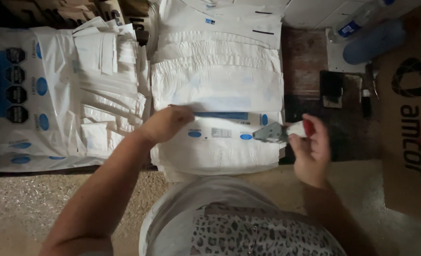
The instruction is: Stamping a stack of plastic cheese bags using a manual stamp and ink pad
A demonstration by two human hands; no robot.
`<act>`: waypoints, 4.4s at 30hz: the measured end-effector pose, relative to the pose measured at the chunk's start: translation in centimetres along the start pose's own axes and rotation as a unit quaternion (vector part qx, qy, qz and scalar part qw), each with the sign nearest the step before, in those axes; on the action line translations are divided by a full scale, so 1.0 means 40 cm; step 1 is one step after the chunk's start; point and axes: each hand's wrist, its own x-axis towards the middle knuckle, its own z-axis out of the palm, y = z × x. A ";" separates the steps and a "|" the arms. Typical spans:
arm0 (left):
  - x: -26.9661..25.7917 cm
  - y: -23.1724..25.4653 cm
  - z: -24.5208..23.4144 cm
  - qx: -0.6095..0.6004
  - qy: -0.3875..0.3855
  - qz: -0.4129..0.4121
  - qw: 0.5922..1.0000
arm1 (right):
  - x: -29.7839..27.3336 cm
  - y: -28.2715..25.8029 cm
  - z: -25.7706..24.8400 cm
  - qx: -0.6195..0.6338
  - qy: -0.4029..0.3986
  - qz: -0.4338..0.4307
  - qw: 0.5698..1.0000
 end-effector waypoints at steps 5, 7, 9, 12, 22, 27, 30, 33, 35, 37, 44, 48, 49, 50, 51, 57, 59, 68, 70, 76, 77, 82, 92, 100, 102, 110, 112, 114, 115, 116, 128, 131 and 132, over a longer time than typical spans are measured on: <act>0.014 -0.052 0.044 -0.041 0.123 -0.064 0.990 | 0.008 0.028 0.082 -0.071 -0.066 -0.063 0.993; 0.027 -0.053 0.065 -0.042 0.178 -0.047 0.982 | 0.021 0.062 0.118 -0.123 -0.089 -0.119 0.981; 0.036 -0.035 0.094 0.126 0.386 0.115 0.906 | 0.023 0.105 0.156 -0.235 -0.077 -0.207 0.947; 0.009 0.058 0.101 0.237 0.217 0.233 0.918 | 0.036 0.194 0.156 -0.273 -0.109 -0.190 0.937; -0.005 0.011 0.113 0.154 0.032 0.117 0.981 | 0.119 0.031 0.045 -0.062 -0.032 0.035 0.997; 0.046 0.009 0.096 0.046 0.074 -0.095 0.992 | 0.049 0.040 0.023 0.008 -0.029 0.025 0.999; 0.064 -0.014 0.123 0.024 0.221 -0.076 0.972 | 0.013 0.041 0.093 -0.130 -0.077 -0.056 0.987; 0.052 0.060 0.114 0.102 0.398 0.181 0.893 | -0.013 0.157 0.142 -0.288 -0.101 -0.208 0.929; 0.020 0.126 0.108 0.140 0.322 0.245 0.904 | -0.002 0.158 0.145 -0.305 -0.105 -0.179 0.930; -0.007 0.167 0.090 0.178 0.253 0.306 0.901 | 0.037 0.152 0.139 -0.320 -0.110 -0.160 0.927; 0.003 0.056 0.133 0.254 -0.035 0.126 0.958 | 0.110 0.043 0.037 -0.049 -0.060 0.070 0.995; 0.009 0.010 0.156 0.222 0.016 0.158 0.962 | 0.071 0.091 -0.045 -0.021 -0.010 0.094 0.995; 0.013 0.010 0.144 0.224 0.018 0.158 0.962 | 0.069 0.075 -0.046 -0.020 -0.010 0.091 0.996; 0.009 0.013 0.142 0.204 0.013 0.156 0.966 | 0.056 0.057 -0.052 -0.008 -0.006 0.100 0.995; 0.005 0.016 0.141 0.184 0.009 0.153 0.971 | 0.044 0.040 -0.059 0.003 -0.001 0.108 0.994; -0.002 0.071 0.099 0.207 0.060 0.122 0.969 | -0.017 0.043 -0.076 0.014 0.022 0.105 0.994; 0.032 0.032 0.114 0.242 0.110 0.136 0.954 | -0.031 0.083 -0.056 0.006 -0.003 0.088 0.996; 0.088 0.119 0.055 0.387 0.413 0.102 0.818 | 0.007 0.118 0.123 -0.200 -0.088 -0.198 0.956; 0.069 0.171 0.049 0.398 0.436 0.103 0.800 | 0.020 0.147 0.141 -0.248 -0.101 -0.245 0.932; 0.006 0.178 0.125 0.294 -0.006 0.207 0.933 | 0.130 0.120 0.145 -0.221 -0.146 -0.136 0.955; 0.000 0.161 0.129 0.318 -0.057 0.139 0.936 | 0.145 0.133 0.130 -0.172 -0.134 -0.105 0.970; -0.009 0.028 0.191 0.182 -0.024 0.061 0.981 | 0.135 0.081 0.025 -0.010 -0.067 0.047 0.997; 0.006 0.081 0.123 0.148 -0.038 0.053 0.987 | 0.026 0.113 -0.126 0.007 0.016 0.165 0.986; 0.117 0.161 0.032 0.109 0.041 -0.187 0.975 | -0.026 0.154 -0.181 0.024 0.039 0.118 0.992; 0.110 0.250 -0.002 -0.024 0.194 -0.139 0.971 | -0.034 0.048 -0.143 0.052 0.067 0.198 0.977; 0.053 0.323 0.252 -0.361 0.071 0.086 0.926 | -0.040 0.111 0.000 0.335 0.071 0.302 0.890; 0.052 0.316 0.313 -0.529 0.003 0.051 0.847 | -0.040 0.074 0.047 0.340 0.058 0.315 0.884; 0.055 0.298 0.366 -0.486 0.126 0.058 0.863 | -0.050 0.061 0.091 0.320 -0.026 0.350 0.880; 0.051 0.299 0.355 -0.487 0.129 0.056 0.862 | -0.059 0.096 0.081 0.319 -0.030 0.350 0.880; 0.045 0.299 0.345 -0.477 0.128 0.039 0.869 | -0.069 0.131 0.071 0.235 -0.062 0.303 0.922; -0.051 0.382 0.257 -0.372 0.142 -0.006 0.917 | -0.002 0.114 0.015 0.006 -0.273 0.034 0.961; -0.055 0.371 0.263 -0.347 0.123 -0.010 0.930 | 0.004 0.086 0.018 -0.024 -0.281 0.006 0.959; -0.056 0.361 0.267 -0.333 0.108 -0.015 0.936 | 0.004 0.081 0.019 -0.024 -0.284 -0.007 0.959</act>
